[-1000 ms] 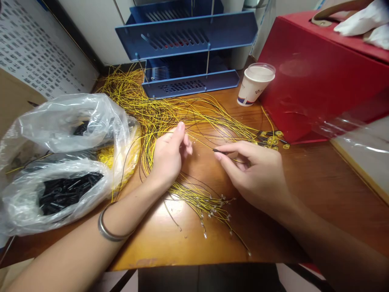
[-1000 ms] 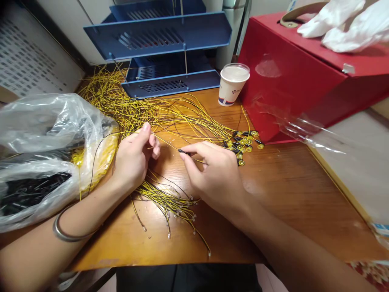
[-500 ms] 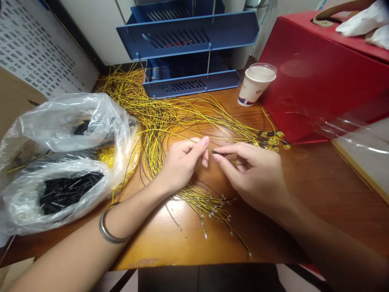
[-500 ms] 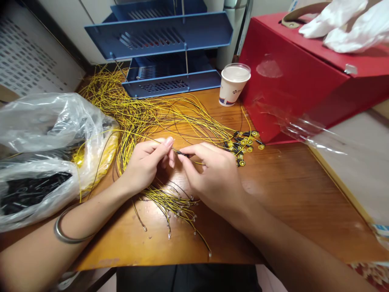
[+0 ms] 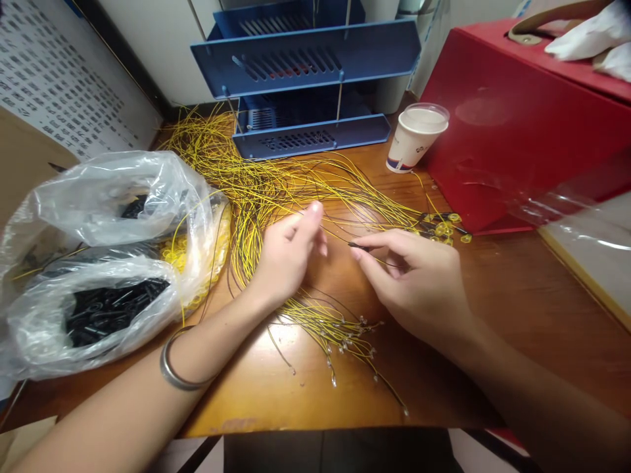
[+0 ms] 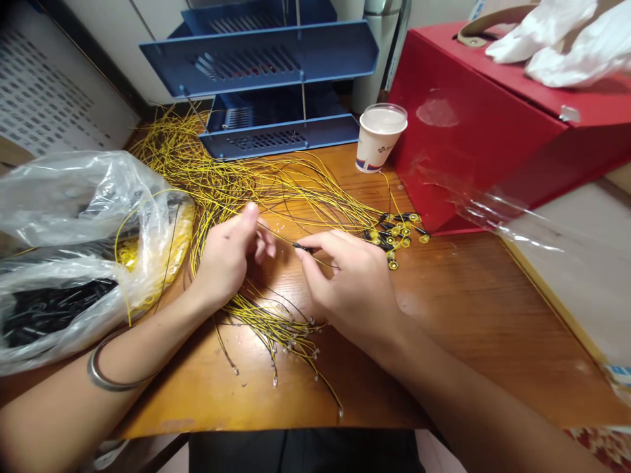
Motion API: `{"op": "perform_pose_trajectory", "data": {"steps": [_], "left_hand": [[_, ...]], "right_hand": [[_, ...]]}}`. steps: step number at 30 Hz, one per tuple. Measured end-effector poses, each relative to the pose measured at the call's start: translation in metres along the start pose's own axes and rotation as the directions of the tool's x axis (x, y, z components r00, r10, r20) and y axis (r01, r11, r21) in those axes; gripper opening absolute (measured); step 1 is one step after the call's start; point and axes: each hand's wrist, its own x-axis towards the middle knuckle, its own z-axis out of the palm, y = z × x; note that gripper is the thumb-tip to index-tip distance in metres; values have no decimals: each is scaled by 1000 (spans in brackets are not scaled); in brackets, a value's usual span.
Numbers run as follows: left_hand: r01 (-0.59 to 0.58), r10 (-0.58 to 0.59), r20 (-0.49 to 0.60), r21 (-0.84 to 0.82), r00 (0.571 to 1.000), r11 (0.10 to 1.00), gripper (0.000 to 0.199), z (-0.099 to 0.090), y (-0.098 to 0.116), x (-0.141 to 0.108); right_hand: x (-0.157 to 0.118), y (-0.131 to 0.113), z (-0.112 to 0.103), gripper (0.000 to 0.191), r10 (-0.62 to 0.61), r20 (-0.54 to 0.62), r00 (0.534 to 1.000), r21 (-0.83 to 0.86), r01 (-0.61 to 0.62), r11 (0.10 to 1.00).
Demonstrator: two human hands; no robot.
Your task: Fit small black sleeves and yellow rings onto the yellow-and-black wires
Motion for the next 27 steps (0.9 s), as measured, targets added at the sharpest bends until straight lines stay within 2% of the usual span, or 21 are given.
{"op": "perform_pose_trajectory", "data": {"steps": [3, 6, 9, 12, 16, 20, 24, 27], "left_hand": [[-54, 37, 213, 74, 976, 996, 43, 2, 1, -6], [-74, 53, 275, 67, 960, 995, 40, 2, 1, -8], [-67, 61, 211, 23, 976, 997, 43, 1, 1, -7], [-19, 21, 53, -33, 998, 999, 42, -2, -1, -2], [25, -37, -128, -98, 991, 995, 40, -5, -2, 4], [38, -65, -178, -150, 982, 988, 40, -4, 1, 4], [15, -53, -203, -184, 978, 983, 41, -2, 3, 2], [0, -34, -195, -170, 980, 985, 42, -1, 3, 2]], "right_hand": [[0, 0, 0, 8, -38, 19, 999, 8, 38, 999], [0, -1, 1, 8, -55, 29, 998, 12, 55, 998], [0, -1, 1, 9, -52, 14, 999, 17, 52, 999], [-1, 1, 1, 6, -47, 6, 999, -3, 47, 999], [0, 3, 0, 8, -33, 17, 999, -32, 33, 999], [-1, 7, 1, 24, -58, 7, 998, -102, 59, 993], [-1, 13, 3, 38, -109, -63, 992, -271, 88, 959], [0, 17, 3, 44, -159, -119, 980, -300, 117, 947]]}}
